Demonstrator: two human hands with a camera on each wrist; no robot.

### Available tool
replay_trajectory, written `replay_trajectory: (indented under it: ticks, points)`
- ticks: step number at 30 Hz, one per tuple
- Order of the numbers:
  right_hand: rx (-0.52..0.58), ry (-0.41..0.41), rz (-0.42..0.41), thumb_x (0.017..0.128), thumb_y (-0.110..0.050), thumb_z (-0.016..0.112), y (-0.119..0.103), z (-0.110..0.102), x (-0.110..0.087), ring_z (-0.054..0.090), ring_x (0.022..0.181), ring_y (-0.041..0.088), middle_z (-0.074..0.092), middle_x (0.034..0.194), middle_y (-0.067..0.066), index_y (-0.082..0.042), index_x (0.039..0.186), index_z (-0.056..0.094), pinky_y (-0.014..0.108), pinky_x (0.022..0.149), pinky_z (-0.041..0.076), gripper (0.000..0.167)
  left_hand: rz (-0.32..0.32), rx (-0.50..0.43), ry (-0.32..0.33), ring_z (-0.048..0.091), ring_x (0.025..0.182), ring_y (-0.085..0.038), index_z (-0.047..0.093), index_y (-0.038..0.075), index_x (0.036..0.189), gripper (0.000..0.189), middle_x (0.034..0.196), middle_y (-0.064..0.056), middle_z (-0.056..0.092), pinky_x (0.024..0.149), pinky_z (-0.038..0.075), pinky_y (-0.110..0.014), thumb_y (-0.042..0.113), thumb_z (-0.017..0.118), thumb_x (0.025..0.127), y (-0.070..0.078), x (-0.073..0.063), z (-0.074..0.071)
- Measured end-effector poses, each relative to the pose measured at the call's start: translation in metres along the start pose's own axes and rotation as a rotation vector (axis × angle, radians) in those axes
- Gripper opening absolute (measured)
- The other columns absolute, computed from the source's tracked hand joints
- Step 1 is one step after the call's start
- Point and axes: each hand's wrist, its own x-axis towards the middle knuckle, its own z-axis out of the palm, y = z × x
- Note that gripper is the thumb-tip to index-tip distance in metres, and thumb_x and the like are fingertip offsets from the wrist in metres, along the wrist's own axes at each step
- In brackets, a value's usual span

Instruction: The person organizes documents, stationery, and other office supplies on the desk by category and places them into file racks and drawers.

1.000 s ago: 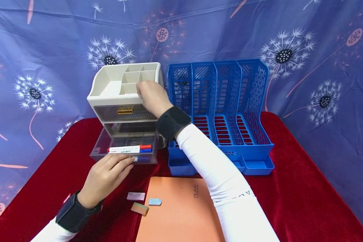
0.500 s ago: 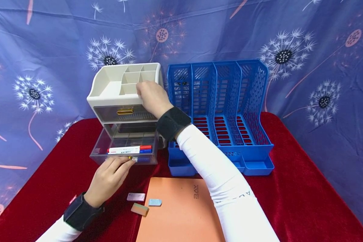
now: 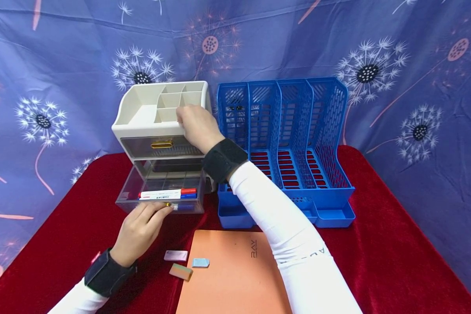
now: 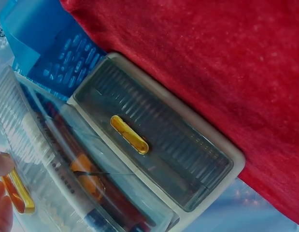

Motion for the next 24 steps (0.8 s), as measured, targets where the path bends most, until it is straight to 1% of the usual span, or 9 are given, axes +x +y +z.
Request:
replay_trajectory:
  ticks: [5, 11, 14, 19, 24]
  points:
    - [-0.002, 0.001, -0.002, 0.091, -0.007, 0.058, 0.000, 0.000, 0.000, 0.058, 0.092, 0.019, 0.064, 0.103, 0.005, -0.011, 0.093, 0.062, 0.033, 0.090, 0.048, 0.006, -0.018, -0.005, 0.017, 0.061, 0.077, -0.025, 0.068, 0.002, 0.101, 0.034, 0.093, -0.012, 0.066, 0.068, 0.053, -0.036, 0.010, 0.035, 0.101, -0.001, 0.001, -0.001]
    - [-0.015, -0.007, -0.007, 0.089, -0.005, 0.059, 0.000, -0.001, 0.000, 0.058, 0.091, 0.019, 0.064, 0.101, 0.005, -0.011, 0.092, 0.062, 0.032, 0.087, 0.048, 0.007, -0.035, -0.036, 0.055, 0.061, 0.077, -0.027, 0.068, 0.000, 0.101, 0.031, 0.092, -0.014, 0.066, 0.067, 0.053, -0.039, 0.008, 0.037, 0.100, -0.003, 0.002, -0.001]
    - [-0.020, -0.011, -0.009, 0.089, -0.006, 0.059, 0.000, 0.000, 0.001, 0.058, 0.091, 0.019, 0.064, 0.101, 0.005, -0.011, 0.093, 0.062, 0.032, 0.087, 0.048, 0.007, -0.045, -0.031, 0.063, 0.061, 0.077, -0.028, 0.068, 0.000, 0.102, 0.031, 0.092, -0.014, 0.066, 0.068, 0.053, -0.040, 0.009, 0.038, 0.100, -0.005, 0.003, 0.000]
    - [-0.015, -0.006, -0.007, 0.090, -0.007, 0.059, 0.001, 0.000, 0.000, 0.058, 0.092, 0.019, 0.065, 0.102, 0.005, -0.011, 0.093, 0.063, 0.031, 0.087, 0.048, 0.007, -0.060, -0.034, 0.067, 0.061, 0.078, -0.028, 0.067, -0.001, 0.104, 0.030, 0.093, -0.015, 0.066, 0.067, 0.053, -0.040, 0.010, 0.039, 0.100, -0.008, 0.005, 0.001]
    - [-0.017, -0.001, -0.013, 0.090, -0.008, 0.059, 0.001, 0.000, 0.000, 0.059, 0.093, 0.019, 0.064, 0.100, 0.004, -0.012, 0.092, 0.062, 0.031, 0.085, 0.048, 0.006, -0.089, -0.043, 0.059, 0.060, 0.078, -0.029, 0.067, 0.000, 0.104, 0.031, 0.093, -0.015, 0.065, 0.066, 0.052, -0.041, 0.011, 0.038, 0.100, -0.012, 0.007, 0.003]
